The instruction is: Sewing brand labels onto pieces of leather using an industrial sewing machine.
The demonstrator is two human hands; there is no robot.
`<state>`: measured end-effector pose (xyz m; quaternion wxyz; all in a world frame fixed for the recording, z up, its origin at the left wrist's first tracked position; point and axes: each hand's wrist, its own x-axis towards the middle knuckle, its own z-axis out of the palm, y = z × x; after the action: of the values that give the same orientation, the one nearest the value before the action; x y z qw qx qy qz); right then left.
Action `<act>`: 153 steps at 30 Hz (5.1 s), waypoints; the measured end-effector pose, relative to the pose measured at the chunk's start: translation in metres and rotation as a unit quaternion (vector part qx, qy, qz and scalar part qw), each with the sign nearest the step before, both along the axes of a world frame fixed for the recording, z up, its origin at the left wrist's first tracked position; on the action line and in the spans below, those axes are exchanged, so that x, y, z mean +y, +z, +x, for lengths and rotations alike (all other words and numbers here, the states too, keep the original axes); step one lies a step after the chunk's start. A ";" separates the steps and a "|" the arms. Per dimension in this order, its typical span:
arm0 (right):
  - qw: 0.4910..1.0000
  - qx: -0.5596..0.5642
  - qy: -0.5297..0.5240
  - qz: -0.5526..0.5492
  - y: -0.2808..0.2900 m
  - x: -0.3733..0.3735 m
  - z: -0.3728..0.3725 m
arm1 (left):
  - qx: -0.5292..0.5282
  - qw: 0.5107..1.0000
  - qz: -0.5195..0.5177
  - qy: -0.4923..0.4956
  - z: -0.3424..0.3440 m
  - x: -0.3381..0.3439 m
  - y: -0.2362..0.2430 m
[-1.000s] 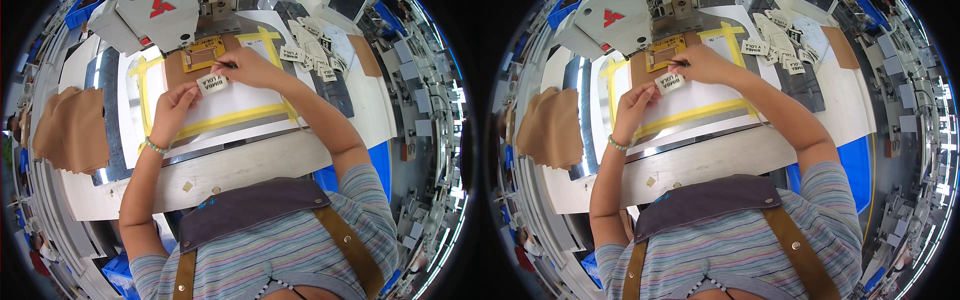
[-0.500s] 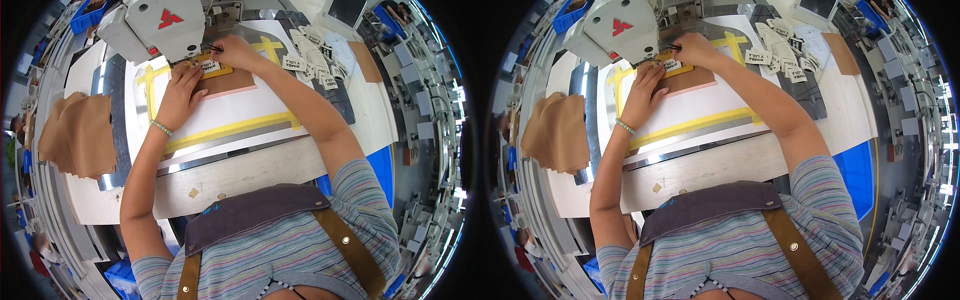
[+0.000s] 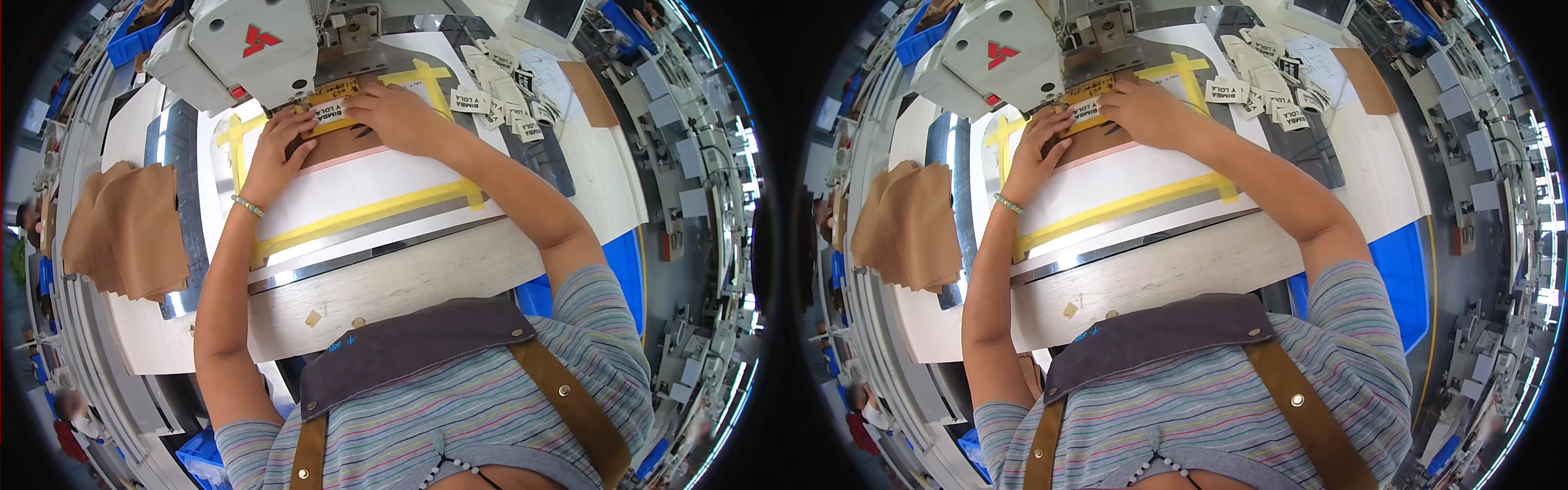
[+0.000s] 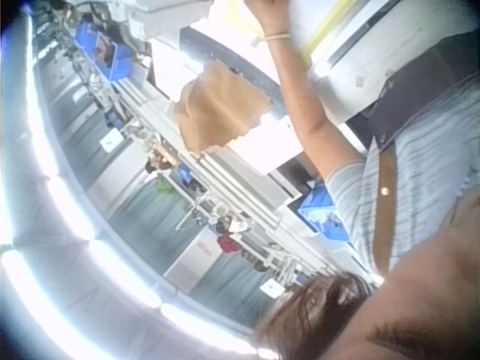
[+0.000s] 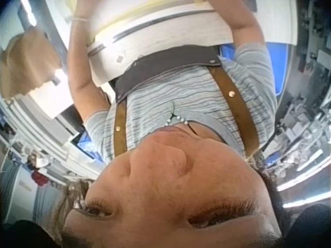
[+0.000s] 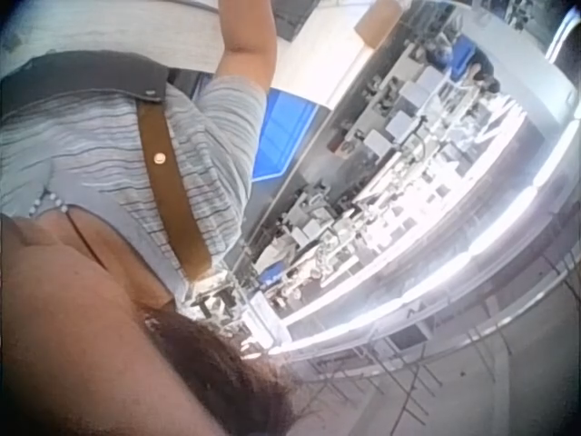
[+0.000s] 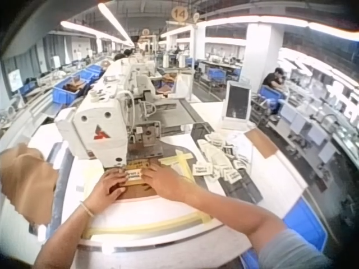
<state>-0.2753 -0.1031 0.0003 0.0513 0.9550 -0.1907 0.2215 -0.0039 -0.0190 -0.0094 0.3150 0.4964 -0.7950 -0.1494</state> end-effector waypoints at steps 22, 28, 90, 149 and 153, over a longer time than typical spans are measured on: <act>0.996 -0.022 0.053 0.068 -0.012 -0.014 0.022 | -0.029 0.996 0.034 0.078 0.033 0.036 0.019; 0.995 -0.008 0.051 0.084 -0.009 -0.014 0.023 | -0.011 0.994 0.048 0.100 0.035 0.035 0.022; 0.993 -0.024 0.002 0.120 -0.012 0.012 0.036 | -0.218 0.970 -0.101 0.011 0.008 0.018 0.014; 0.968 -0.097 -0.034 0.228 0.022 0.002 0.005 | -0.105 0.951 -0.022 0.289 0.027 0.022 -0.003; 0.976 -0.061 -0.002 0.211 0.033 0.000 0.001 | 0.109 0.939 0.123 0.301 0.022 0.014 0.007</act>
<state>-0.2740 -0.1029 0.0332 -0.1626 0.9286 -0.2378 0.2340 0.0183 -0.0054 -0.0027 0.3664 0.7282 -0.5445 -0.1976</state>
